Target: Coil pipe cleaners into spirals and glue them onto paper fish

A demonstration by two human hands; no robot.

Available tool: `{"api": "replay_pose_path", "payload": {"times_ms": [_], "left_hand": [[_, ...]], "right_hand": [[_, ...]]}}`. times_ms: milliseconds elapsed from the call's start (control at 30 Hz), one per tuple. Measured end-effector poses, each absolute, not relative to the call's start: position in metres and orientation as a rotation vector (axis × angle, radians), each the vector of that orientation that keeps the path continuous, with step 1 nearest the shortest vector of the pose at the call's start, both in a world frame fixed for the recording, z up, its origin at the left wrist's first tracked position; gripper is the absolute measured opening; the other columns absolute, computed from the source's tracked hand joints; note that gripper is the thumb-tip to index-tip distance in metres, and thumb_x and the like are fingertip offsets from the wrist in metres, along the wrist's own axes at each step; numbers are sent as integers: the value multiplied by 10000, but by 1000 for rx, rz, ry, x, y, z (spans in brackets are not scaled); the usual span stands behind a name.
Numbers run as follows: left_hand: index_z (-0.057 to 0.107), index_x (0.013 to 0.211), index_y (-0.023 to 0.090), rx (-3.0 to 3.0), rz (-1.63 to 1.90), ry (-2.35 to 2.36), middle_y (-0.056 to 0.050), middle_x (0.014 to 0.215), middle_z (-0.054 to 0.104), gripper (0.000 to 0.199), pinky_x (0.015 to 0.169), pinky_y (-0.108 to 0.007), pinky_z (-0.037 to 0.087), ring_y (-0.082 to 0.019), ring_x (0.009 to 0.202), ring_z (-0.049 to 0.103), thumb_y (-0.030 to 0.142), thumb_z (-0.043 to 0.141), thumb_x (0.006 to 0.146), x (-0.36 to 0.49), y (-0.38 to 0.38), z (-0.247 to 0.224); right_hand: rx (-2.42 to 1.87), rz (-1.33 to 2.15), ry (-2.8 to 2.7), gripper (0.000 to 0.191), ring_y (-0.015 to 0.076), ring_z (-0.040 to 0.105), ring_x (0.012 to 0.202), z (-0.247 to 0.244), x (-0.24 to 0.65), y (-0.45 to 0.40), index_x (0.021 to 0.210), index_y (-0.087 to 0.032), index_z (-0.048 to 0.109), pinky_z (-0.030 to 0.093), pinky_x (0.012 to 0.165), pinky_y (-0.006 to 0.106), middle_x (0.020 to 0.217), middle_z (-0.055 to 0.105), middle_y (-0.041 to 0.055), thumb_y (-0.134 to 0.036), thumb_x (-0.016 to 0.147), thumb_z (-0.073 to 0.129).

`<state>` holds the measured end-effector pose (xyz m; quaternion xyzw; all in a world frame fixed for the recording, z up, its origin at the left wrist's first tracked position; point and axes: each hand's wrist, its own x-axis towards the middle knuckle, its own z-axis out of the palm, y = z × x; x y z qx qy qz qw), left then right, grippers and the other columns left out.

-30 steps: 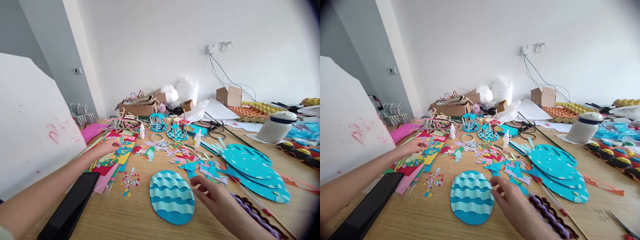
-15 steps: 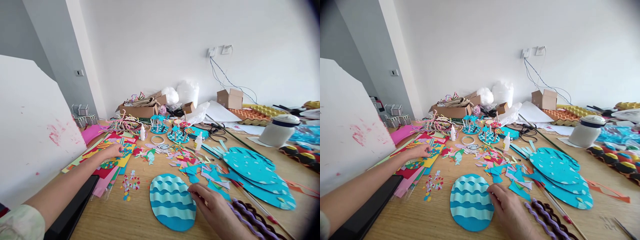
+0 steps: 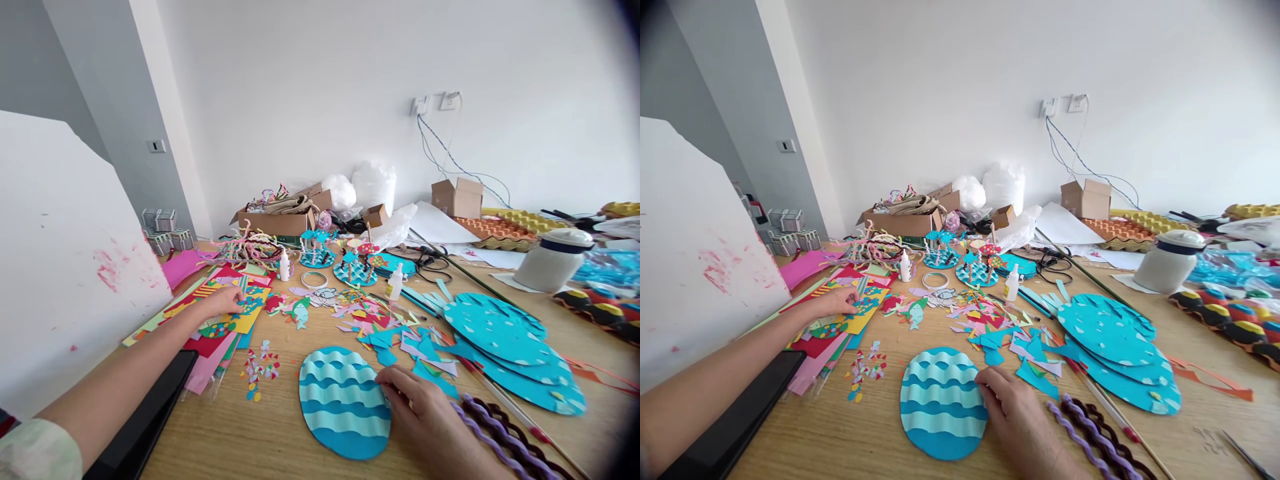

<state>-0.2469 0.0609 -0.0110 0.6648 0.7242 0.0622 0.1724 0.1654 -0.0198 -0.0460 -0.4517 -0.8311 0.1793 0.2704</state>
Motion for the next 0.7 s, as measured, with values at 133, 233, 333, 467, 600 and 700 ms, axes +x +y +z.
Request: {"api": "replay_pose_path", "payload": {"times_ms": [133,233,333,467,600,700], "left_hand": [[535,1101,153,1879,127,2077,-74,1117,562,288,778,-414,490,-217,938,574,287,531,846,-246,64,-13],[535,1101,151,1858,100,2087,-71,1113,563,291,774,-413,492,-220,935,576,291,532,845,-247,67,-14],[531,1106,151,1838,113,2091,-74,1114,563,293,773,-413,492,-216,932,577,288,531,846,-247,67,-14],[526,1111,153,1817,157,2075,-79,1116,560,294,773,-414,491,-211,932,576,283,530,848,-246,64,-13],[530,1103,150,1783,251,2027,-75,1105,565,289,766,-408,494,-210,922,579,284,531,847,-243,60,-6],[543,1072,143,1750,380,1951,-64,1054,581,268,725,-379,505,-194,867,591,290,528,848,-239,53,8]], "right_hand": [[-1241,498,-2277,261,185,618,751,-45,165,-20,836,-229,603,474,661,282,824,662,38,-264,868,346],[-1248,523,-2296,257,192,615,764,-47,166,-19,848,-227,592,475,674,296,842,658,47,-268,870,340],[-1240,541,-2281,260,194,615,760,-49,168,-18,852,-227,590,477,664,296,843,657,52,-278,868,336],[-1231,537,-2272,255,191,617,761,-49,169,-18,846,-229,594,479,665,289,837,658,46,-265,865,342],[-1239,519,-2281,251,181,620,758,-46,168,-19,837,-228,597,479,665,280,832,660,31,-255,867,350],[-1248,497,-2265,244,177,619,746,-46,168,-18,842,-228,593,475,653,282,827,658,25,-251,868,351]]}}
